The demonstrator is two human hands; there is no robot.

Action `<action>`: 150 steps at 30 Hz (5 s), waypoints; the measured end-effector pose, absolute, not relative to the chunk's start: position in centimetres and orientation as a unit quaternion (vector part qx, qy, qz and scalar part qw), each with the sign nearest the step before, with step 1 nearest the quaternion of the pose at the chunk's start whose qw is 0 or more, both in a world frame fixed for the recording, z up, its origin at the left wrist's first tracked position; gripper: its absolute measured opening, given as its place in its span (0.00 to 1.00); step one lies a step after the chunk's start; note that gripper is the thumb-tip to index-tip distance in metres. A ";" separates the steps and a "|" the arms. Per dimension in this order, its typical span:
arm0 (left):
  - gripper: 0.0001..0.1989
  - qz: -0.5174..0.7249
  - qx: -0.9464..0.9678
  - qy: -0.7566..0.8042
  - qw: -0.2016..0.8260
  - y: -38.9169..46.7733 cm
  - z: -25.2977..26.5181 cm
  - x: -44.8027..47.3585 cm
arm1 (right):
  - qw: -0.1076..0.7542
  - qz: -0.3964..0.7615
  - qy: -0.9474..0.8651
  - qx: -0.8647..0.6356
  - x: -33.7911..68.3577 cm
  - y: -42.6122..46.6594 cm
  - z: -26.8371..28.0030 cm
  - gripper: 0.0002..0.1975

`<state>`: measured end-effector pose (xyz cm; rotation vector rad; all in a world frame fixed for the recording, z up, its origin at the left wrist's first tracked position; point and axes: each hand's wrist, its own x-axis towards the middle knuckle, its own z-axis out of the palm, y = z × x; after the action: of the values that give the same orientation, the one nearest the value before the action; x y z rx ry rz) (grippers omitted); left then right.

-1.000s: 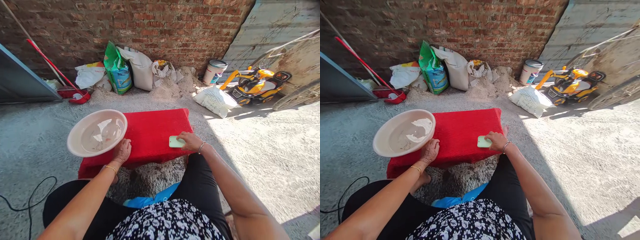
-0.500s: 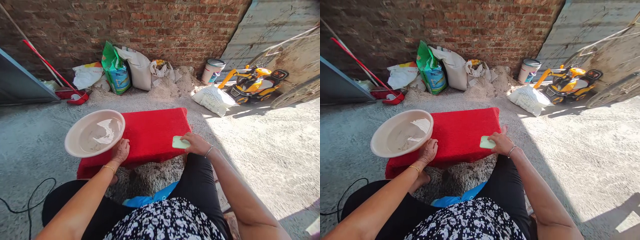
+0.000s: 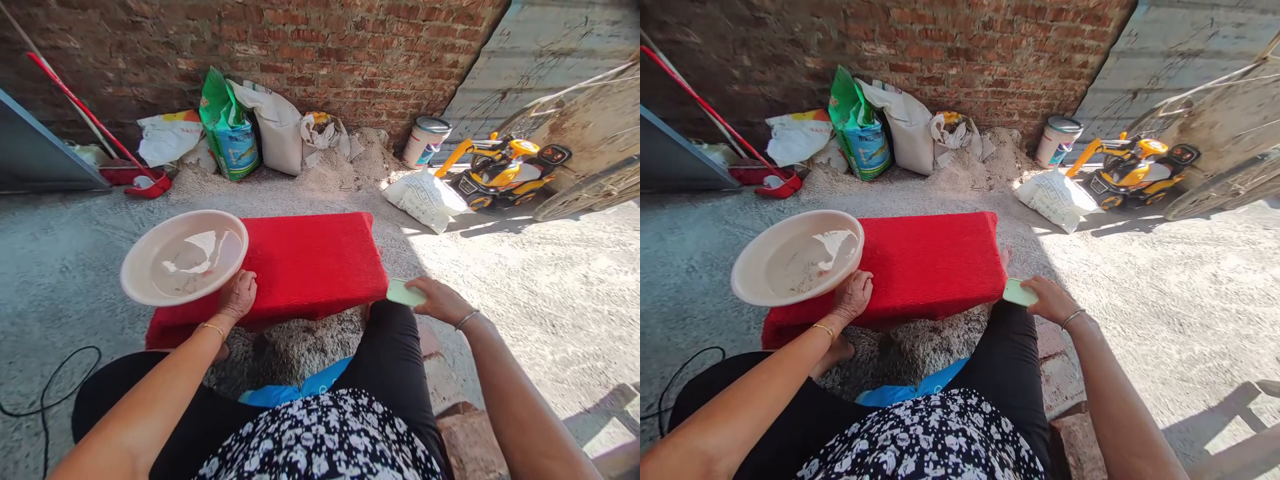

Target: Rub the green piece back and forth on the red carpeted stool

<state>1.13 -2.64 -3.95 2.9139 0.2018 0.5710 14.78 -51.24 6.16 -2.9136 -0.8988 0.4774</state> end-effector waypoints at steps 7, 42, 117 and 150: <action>0.12 0.175 0.980 0.076 0.059 -2.9 -3.8 1.0 | 0.061 0.106 -0.307 -0.944 16.0 -47.6 8.0 0.23; 0.12 0.047 0.953 0.115 0.277 -4.1 1.9 -4.8 | 0.167 0.119 -0.493 -0.845 10.8 -31.5 7.9 0.17; 0.20 -0.241 0.940 0.104 0.219 1.2 4.2 -6.2 | 0.123 0.146 -0.489 -0.851 8.8 -18.8 5.2 0.16; 0.17 0.055 0.961 -0.004 0.272 -3.9 0.3 -2.3 | 0.104 0.146 -0.337 -0.924 16.8 -29.2 4.3 0.20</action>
<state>-2.33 -3.85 0.29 2.5868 -0.0114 0.1491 16.83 -29.23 4.35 -2.7261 -0.9931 0.4310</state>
